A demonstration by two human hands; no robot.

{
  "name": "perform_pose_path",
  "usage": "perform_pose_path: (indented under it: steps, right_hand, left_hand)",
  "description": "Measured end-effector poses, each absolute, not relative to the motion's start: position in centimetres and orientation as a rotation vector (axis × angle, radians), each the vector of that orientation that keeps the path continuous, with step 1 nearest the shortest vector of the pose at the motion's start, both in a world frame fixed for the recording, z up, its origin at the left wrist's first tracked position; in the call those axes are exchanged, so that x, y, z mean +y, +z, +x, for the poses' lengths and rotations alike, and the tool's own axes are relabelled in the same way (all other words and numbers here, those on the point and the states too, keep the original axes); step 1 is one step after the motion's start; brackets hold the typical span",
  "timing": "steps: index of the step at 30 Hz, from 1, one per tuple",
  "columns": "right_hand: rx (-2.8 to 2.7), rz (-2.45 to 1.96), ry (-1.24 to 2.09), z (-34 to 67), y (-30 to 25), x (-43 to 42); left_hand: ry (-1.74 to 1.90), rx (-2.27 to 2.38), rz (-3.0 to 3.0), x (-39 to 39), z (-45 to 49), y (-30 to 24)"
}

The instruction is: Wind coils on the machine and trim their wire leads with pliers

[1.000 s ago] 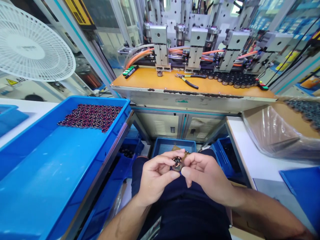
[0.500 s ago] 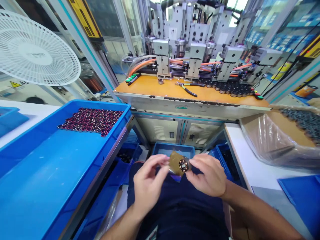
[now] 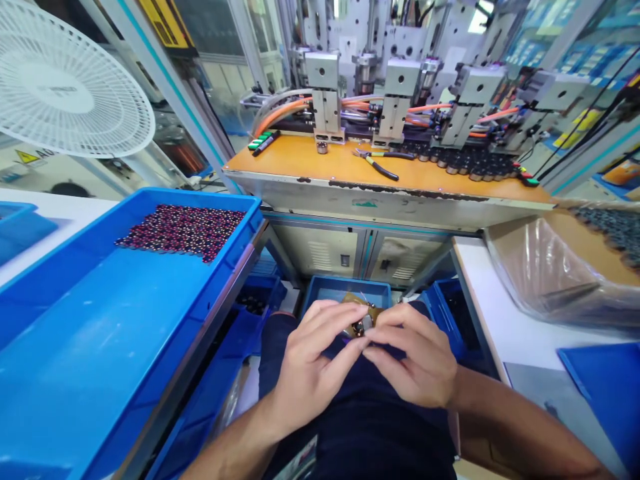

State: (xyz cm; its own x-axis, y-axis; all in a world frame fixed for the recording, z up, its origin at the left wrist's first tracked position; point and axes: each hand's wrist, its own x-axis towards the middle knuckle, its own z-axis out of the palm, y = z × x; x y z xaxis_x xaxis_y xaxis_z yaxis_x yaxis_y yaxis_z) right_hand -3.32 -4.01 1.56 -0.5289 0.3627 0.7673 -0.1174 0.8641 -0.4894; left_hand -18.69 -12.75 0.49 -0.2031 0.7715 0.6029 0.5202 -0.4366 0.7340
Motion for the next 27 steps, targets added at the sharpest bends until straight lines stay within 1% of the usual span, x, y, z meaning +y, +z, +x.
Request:
perform_pose_path:
  steps: [3, 7, 10, 13, 15, 17, 21, 23, 25, 26, 27]
  right_hand:
    - [-1.986, -0.237, 0.742, -3.5, 1.8, -4.2]
    - [-1.918, -0.274, 0.878, -3.6, 1.6, -4.4]
    - [-1.927, -0.304, 0.921, -2.9, 1.6, -4.2]
    - [-1.976, -0.419, 0.956, -1.2, 2.1, -3.1]
    - [-2.018, -0.484, 0.888, 0.0, 2.8, -1.9]
    - [-2.110, -0.445, 0.701, 0.7, 3.9, -0.9]
    - [-2.453, -0.007, 0.164, -0.2, 6.1, -0.2]
    - [-2.541, 0.177, -0.015, -1.3, 6.6, -0.3]
    - [-2.598, 0.200, -0.073, -2.3, 6.5, -0.6]
    - [-2.627, 0.164, -0.034, -2.7, 6.3, -0.8]
    - [-2.655, 0.104, 0.086, -3.0, 6.2, -1.0]
  left_hand:
    - [1.719, 1.428, 1.547, -12.8, -18.6, 0.3]
    - [1.705, 1.106, 1.133, -12.5, -18.5, 0.1]
    - [1.706, 1.059, 1.108, -12.3, -18.6, 0.2]
    - [1.753, 1.206, 1.221, -12.4, -19.1, 0.4]
    - [1.752, 1.343, 1.414, -12.6, -19.7, 0.7]
    - [1.677, 1.465, 1.637, -12.8, -20.1, 1.0]
    - [1.526, 1.525, 1.920, -12.8, -20.1, 1.6]
    - [1.513, 1.509, 1.966, -12.8, -19.9, 1.8]
    - [1.528, 1.496, 1.949, -13.0, -19.9, 1.9]
    - [1.545, 1.491, 1.928, -13.1, -20.0, 1.9]
    - [1.559, 1.486, 1.902, -13.2, -20.1, 1.9]
